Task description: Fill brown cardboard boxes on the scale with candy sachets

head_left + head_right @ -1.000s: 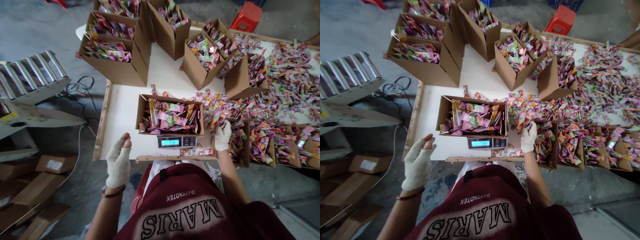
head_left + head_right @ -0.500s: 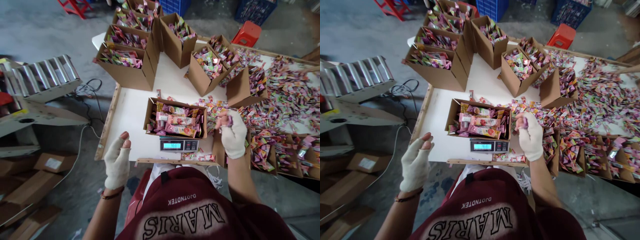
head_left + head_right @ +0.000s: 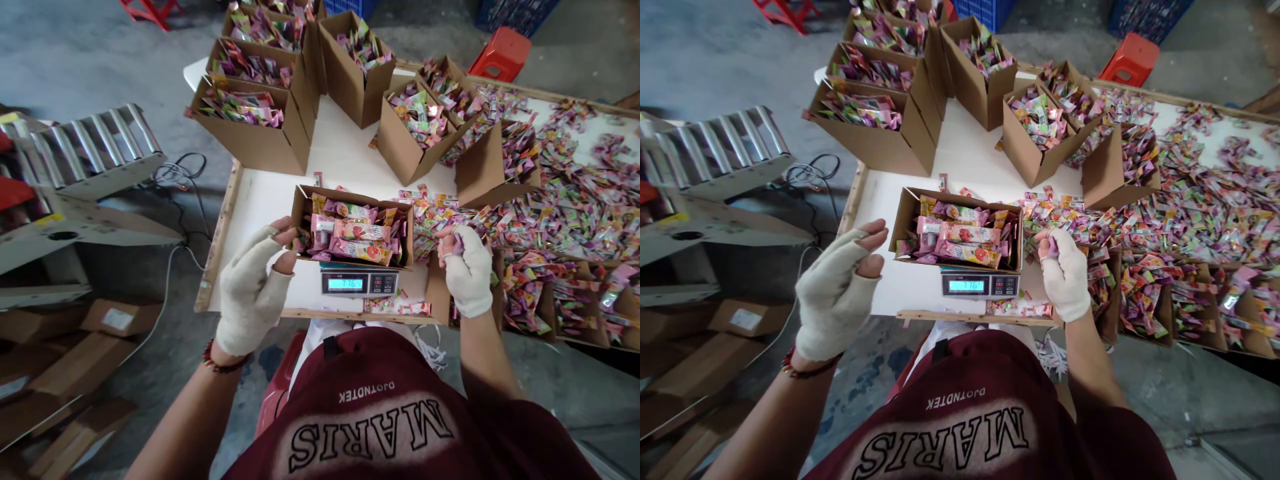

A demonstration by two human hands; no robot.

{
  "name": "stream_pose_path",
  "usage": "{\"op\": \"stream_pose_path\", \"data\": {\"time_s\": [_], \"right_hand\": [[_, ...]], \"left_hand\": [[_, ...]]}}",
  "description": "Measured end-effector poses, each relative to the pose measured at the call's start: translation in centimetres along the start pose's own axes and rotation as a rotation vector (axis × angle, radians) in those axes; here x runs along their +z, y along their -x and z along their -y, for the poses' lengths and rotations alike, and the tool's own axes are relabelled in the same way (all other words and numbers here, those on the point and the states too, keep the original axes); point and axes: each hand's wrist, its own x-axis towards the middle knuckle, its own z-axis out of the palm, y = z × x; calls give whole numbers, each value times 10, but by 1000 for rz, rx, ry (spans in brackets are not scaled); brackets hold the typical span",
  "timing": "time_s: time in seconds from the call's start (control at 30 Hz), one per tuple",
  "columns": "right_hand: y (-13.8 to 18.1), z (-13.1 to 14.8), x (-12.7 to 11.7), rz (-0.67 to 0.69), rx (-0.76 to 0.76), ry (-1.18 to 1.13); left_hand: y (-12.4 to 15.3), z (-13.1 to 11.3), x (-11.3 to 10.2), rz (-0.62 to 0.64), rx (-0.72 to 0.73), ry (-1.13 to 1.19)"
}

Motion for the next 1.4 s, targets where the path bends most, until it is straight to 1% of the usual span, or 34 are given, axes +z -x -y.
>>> {"op": "stream_pose_path", "data": {"time_s": [0.07,0.13,0.27,0.37,0.43,0.53,0.6,0.67,0.73,0.83,0.9,0.93,1.0,1.07,1.1,1.17,1.23,1.3,1.33,1.4], "right_hand": [[0,-1,-3,16,0,21],[1,-5,-6,28,3,26],[-1,-12,-9,47,33,30],[-7,-10,-6,85,26,6],[-14,-2,-1,130,-22,0],[-27,14,11,205,-140,23],[-37,24,23,245,-231,42],[-46,33,39,284,-306,113],[-54,41,58,379,-335,280],[-65,51,88,646,-293,578],[-69,53,103,786,-241,695],[-71,52,108,803,-215,705],[-71,46,109,737,-185,616],[-68,37,103,595,-168,421],[-66,32,97,516,-144,311],[-63,25,82,338,-52,121],[-64,20,65,116,70,5],[-68,17,50,-76,178,-50],[-71,17,44,-139,223,-71],[-73,20,37,-190,286,-120]], "left_hand": [[-4,-8,5,36,47,-33],[-5,-13,8,60,54,-44],[-6,-18,11,68,-29,6],[-8,-22,13,57,-106,54],[-9,-24,14,53,-125,64],[-9,-25,18,80,-99,55],[-8,-24,22,108,-37,24],[-7,-20,28,127,61,-31],[-5,-16,32,137,165,-93],[-3,-9,34,159,271,-172],[-2,-4,34,180,317,-202],[-3,-1,35,201,344,-214],[-5,4,40,296,402,-265],[-11,8,50,478,435,-385],[-14,10,56,580,429,-469],[-22,14,67,762,375,-645],[-29,19,72,885,335,-754],[-36,26,67,974,344,-777],[-39,30,61,1007,364,-771],[-45,39,47,1059,401,-763]]}}
